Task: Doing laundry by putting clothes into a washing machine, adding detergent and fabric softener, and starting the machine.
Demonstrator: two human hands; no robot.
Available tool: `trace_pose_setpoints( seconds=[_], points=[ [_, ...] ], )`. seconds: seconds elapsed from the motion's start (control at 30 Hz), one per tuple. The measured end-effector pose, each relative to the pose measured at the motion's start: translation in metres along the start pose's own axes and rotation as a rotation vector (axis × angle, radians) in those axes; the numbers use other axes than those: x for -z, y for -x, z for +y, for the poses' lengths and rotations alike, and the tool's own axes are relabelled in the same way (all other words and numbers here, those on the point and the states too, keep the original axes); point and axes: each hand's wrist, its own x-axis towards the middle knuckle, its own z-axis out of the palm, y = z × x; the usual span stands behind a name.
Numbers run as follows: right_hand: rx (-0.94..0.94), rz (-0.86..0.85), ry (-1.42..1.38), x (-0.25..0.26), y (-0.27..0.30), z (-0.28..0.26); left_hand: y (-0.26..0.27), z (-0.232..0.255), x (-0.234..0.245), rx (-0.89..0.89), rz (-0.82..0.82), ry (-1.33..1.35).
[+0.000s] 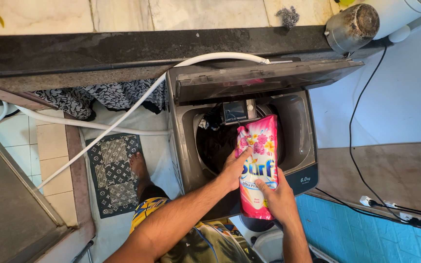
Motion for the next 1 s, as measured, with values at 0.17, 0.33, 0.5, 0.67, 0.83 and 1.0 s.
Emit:
trace_pose_setpoints(
  seconds=[0.17,0.33,0.5,0.67,0.83,1.0],
  points=[
    [0.0,0.033,-0.003,0.005,0.002,0.004,-0.005,-0.007,-0.004,0.019,-0.009,0.008],
    [0.05,0.045,-0.048,0.012,0.0,0.015,-0.015,-0.017,-0.006,0.024,-0.063,0.018],
    [0.047,0.062,-0.072,0.014,0.002,0.012,-0.013,-0.014,-0.013,0.038,-0.059,-0.011],
    [0.093,0.038,-0.154,0.011,-0.002,0.022,-0.014,-0.005,-0.015,0.025,-0.062,-0.055],
    [0.189,0.034,-0.262,0.0,-0.008,0.034,-0.018,0.013,-0.019,-0.031,-0.14,-0.145],
    [0.292,0.03,-0.344,-0.016,-0.015,0.051,-0.007,0.042,-0.037,-0.101,-0.203,-0.322]
  ],
)
